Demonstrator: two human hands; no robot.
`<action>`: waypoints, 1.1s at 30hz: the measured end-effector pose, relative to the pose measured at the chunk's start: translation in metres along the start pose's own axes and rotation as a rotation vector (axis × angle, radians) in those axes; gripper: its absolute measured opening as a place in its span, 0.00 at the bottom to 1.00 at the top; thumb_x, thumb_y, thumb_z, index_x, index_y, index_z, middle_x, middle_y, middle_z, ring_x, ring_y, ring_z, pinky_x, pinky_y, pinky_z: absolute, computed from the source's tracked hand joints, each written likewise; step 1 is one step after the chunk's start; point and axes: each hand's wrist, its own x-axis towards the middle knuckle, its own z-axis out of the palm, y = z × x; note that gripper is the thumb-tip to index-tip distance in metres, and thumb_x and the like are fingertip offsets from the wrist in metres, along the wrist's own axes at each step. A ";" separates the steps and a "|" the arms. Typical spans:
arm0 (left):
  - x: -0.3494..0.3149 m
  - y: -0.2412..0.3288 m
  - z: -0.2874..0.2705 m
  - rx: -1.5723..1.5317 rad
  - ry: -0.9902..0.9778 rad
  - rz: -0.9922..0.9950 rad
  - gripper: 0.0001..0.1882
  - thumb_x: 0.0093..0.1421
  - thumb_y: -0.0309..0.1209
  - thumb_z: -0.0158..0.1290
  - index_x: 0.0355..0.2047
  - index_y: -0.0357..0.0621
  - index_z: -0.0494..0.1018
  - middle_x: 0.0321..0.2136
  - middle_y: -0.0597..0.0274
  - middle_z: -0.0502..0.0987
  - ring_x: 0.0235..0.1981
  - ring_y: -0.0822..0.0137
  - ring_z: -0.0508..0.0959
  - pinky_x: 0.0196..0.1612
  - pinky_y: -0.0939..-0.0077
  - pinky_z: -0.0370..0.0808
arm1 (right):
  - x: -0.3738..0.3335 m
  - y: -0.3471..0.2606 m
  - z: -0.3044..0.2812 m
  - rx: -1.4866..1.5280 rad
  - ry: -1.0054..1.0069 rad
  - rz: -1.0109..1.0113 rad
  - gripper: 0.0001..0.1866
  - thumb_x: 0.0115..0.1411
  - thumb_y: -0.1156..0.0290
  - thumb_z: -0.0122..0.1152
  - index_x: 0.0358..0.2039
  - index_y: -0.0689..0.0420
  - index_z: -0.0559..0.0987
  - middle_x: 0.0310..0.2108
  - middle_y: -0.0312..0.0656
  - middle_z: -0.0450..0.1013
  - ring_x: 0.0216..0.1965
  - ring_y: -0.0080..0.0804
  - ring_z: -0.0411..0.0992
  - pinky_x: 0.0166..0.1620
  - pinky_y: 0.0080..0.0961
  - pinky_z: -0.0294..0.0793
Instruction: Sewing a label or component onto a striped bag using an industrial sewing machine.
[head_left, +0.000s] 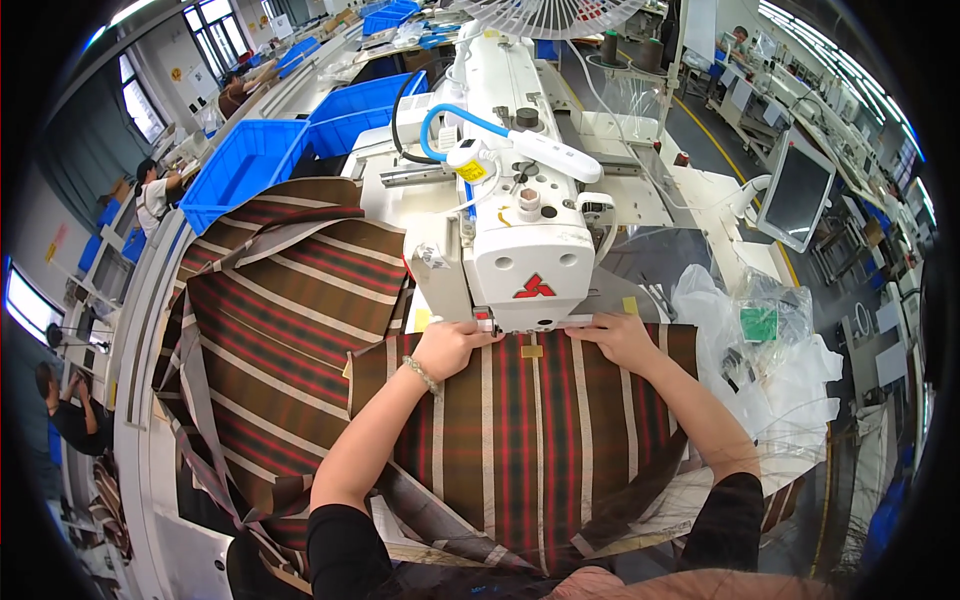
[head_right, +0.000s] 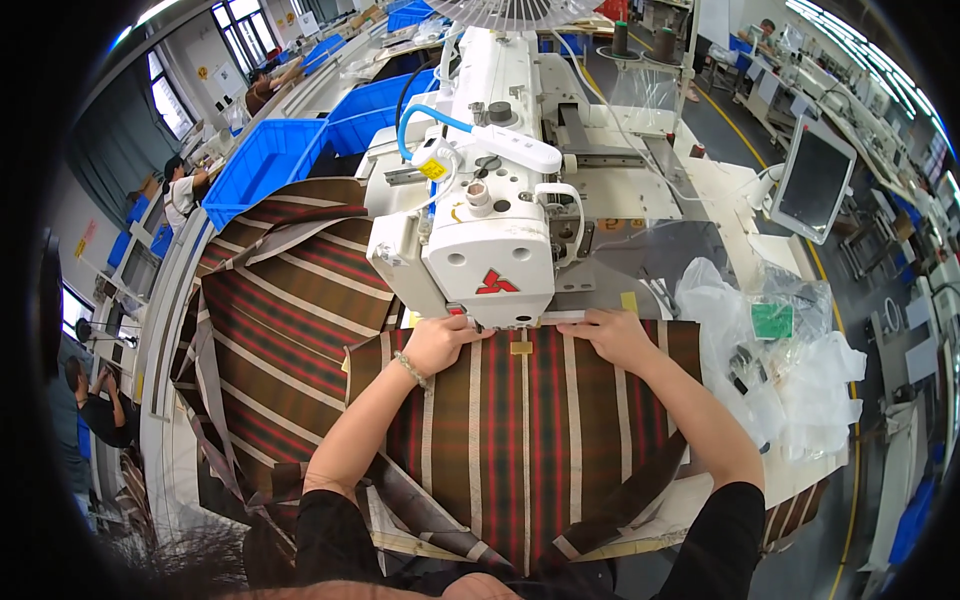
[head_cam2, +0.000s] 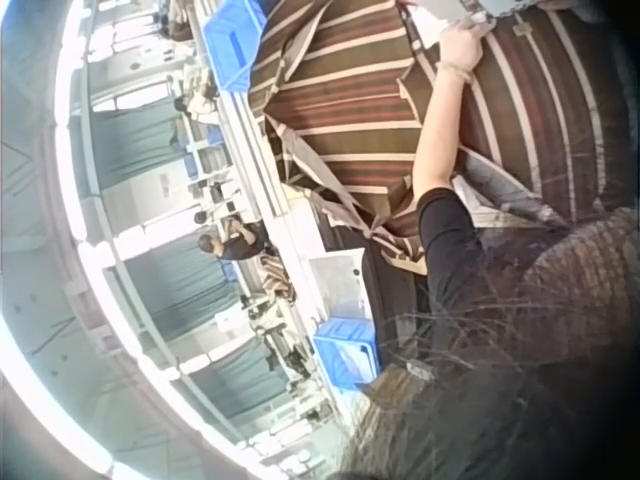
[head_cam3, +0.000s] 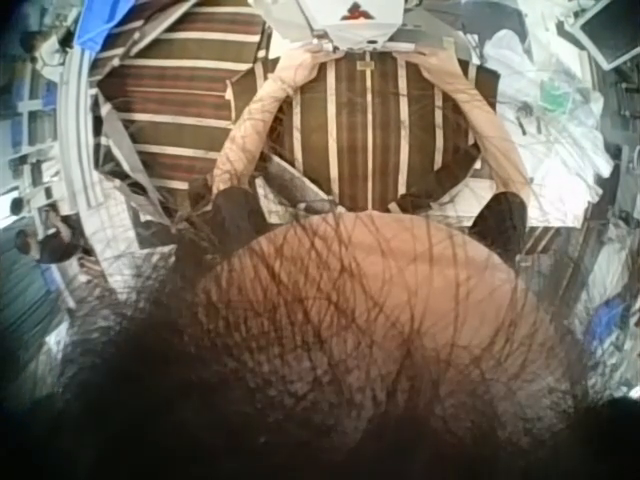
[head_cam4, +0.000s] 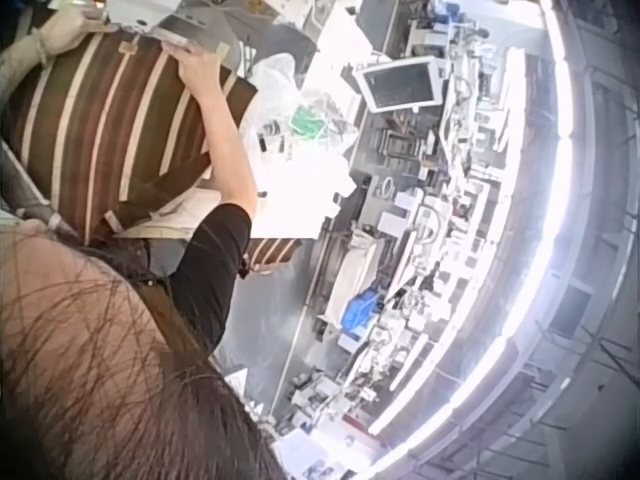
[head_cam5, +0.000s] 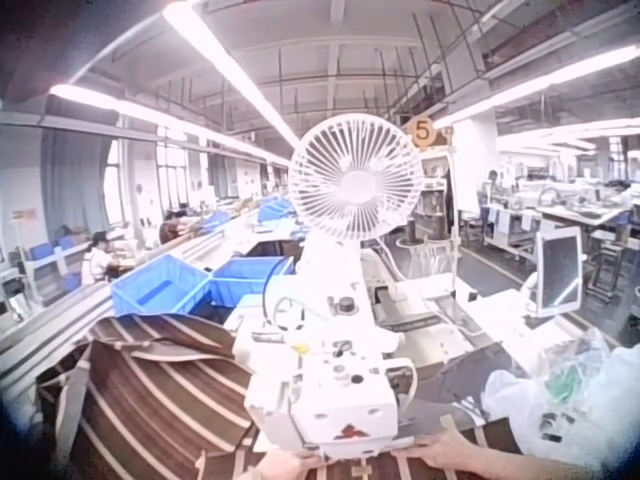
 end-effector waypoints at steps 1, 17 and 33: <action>-0.001 0.000 0.001 0.002 0.010 -0.001 0.21 0.47 0.22 0.48 0.37 0.62 0.80 0.28 0.67 0.78 0.26 0.64 0.77 0.27 0.70 0.74 | 0.000 0.000 0.000 0.001 0.007 -0.003 0.21 0.47 0.78 0.53 0.40 0.40 0.80 0.23 0.35 0.70 0.25 0.33 0.72 0.28 0.29 0.73; -0.005 -0.002 0.002 0.054 -0.010 0.000 0.20 0.49 0.23 0.48 0.38 0.62 0.79 0.23 0.68 0.73 0.25 0.66 0.76 0.27 0.72 0.72 | 0.003 0.001 -0.003 0.019 -0.029 -0.008 0.23 0.46 0.79 0.54 0.41 0.39 0.80 0.22 0.34 0.68 0.24 0.32 0.71 0.27 0.28 0.72; -0.005 -0.005 0.003 0.019 -0.030 0.001 0.18 0.49 0.24 0.47 0.37 0.60 0.79 0.24 0.67 0.75 0.25 0.65 0.76 0.27 0.70 0.73 | 0.001 0.005 -0.001 0.138 -0.043 0.012 0.24 0.46 0.81 0.52 0.42 0.41 0.80 0.23 0.38 0.69 0.25 0.36 0.70 0.28 0.31 0.72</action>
